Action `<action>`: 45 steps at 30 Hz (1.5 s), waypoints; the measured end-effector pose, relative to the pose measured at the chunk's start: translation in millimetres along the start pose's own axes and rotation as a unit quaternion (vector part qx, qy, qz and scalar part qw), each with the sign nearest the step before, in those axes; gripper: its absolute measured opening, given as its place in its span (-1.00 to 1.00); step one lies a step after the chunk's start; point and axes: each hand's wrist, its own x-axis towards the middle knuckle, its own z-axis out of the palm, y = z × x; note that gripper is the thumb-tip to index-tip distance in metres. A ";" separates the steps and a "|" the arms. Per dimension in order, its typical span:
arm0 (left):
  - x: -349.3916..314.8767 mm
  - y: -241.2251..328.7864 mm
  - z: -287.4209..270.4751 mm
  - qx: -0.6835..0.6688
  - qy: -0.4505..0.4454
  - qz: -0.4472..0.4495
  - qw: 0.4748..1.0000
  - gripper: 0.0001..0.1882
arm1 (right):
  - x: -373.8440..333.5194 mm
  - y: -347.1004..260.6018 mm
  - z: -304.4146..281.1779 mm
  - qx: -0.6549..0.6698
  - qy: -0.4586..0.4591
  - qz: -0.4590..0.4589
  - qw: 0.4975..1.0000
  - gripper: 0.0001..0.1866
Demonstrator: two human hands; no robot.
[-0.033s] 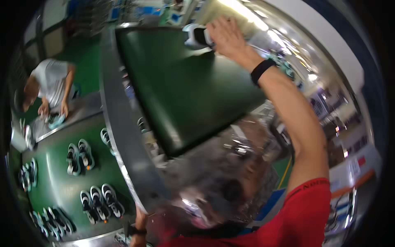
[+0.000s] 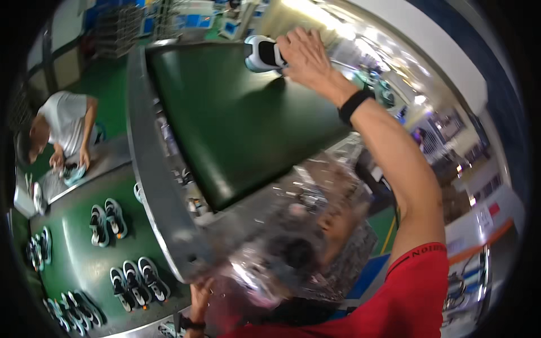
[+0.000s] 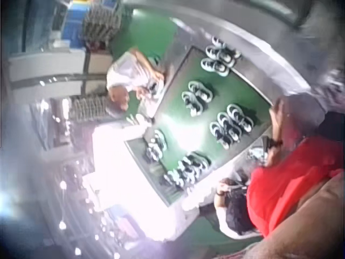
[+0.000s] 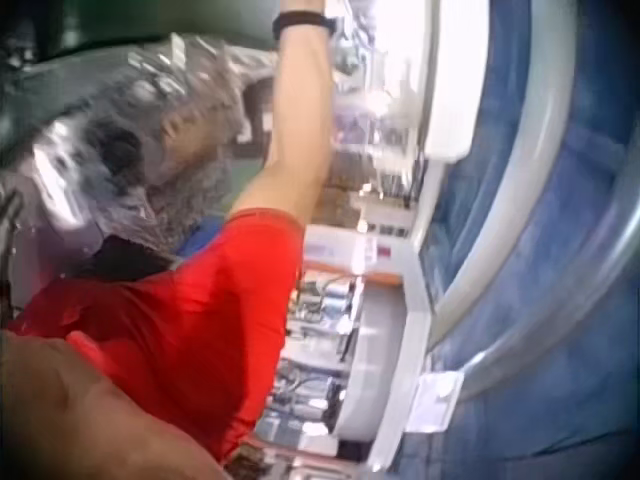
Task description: Picking up a shoe, placing it in a pressing machine for sole/heel attachment, and then placing it on a conveyor belt.
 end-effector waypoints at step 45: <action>-834.7 -365.9 664.5 0.338 -0.738 0.348 0.470 -0.19 | -833.5 -515.7 -832.0 -0.393 0.288 0.867 0.108 -0.41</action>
